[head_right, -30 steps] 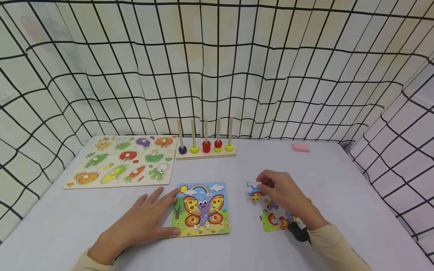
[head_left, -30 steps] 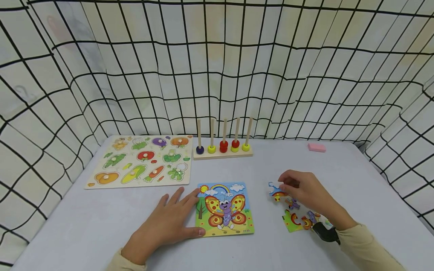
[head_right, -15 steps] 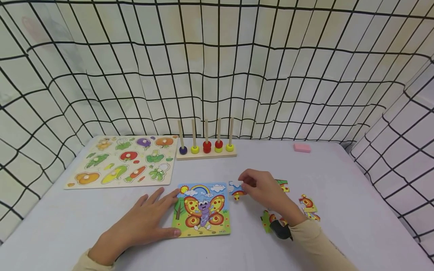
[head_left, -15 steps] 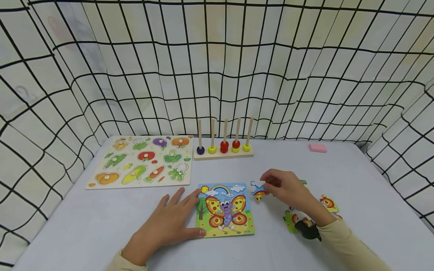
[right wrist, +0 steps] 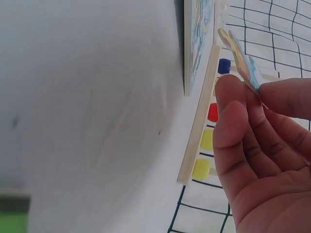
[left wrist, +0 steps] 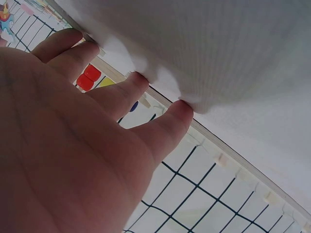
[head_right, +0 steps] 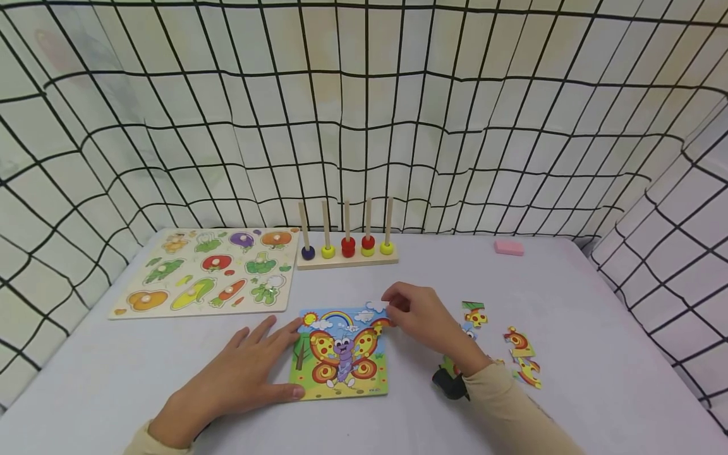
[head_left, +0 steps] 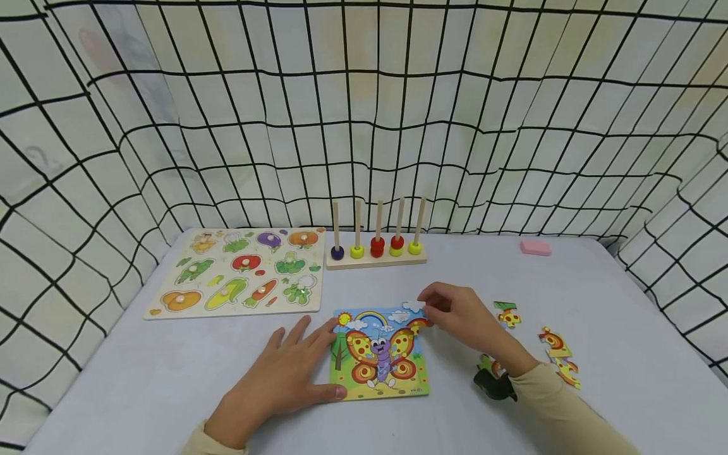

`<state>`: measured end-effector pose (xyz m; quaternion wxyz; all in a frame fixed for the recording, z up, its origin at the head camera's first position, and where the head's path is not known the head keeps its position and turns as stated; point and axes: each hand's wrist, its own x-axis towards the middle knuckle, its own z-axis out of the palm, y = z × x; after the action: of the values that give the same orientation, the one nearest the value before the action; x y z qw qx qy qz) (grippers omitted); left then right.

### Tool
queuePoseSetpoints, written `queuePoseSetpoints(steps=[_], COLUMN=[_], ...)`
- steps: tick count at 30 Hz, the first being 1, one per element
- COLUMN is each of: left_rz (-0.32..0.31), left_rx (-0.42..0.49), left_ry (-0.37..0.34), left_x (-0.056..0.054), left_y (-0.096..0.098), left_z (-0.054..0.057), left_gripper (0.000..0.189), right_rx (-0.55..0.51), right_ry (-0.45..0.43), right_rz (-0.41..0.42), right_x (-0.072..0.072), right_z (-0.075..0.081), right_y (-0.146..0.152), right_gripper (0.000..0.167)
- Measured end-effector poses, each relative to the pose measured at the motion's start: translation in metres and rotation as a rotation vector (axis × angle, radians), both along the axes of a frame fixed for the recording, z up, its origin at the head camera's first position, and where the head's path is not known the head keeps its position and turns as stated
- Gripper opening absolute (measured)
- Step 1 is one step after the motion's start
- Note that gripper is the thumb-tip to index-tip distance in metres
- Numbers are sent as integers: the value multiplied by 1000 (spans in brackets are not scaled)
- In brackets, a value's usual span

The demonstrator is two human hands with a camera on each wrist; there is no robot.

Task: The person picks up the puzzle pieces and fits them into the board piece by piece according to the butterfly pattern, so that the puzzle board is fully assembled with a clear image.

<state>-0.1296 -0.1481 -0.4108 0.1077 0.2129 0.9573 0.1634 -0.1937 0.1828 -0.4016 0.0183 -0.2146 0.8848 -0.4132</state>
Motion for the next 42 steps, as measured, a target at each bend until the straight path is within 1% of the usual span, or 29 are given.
queuePoseSetpoints(steps=[4,7,14,21,27,37,42], left_rz=[3,4,-13,-12,-6,-6,2], left_rx=[-3,-2,-10,-4,-4,-19,-14], left_ry=[-3,-4,10,11,16,17,8], left_x=[1,1,2,2,2,3,2], left_y=[0,0,-1,-2,-1,1,1], left_z=[1,1,1,0,-1,2,2], left_gripper=[102,102,99,99,99,99,100], right_rx=[-13,-10,21,49,70,119,159], right_ry=[0,-8,-58,-104,-92,-76,-62], right_rz=[32,40,14,-28,-36,-84,-82], right_x=[-3,-4,-6,-8,-9,-10,-12], right_z=[-2,-3,-5,-6,-7,-6,-6], right_y=[-6,-10,-21,-31,-37,-44,-46], right_gripper=[15,14,12,14,14,11,8])
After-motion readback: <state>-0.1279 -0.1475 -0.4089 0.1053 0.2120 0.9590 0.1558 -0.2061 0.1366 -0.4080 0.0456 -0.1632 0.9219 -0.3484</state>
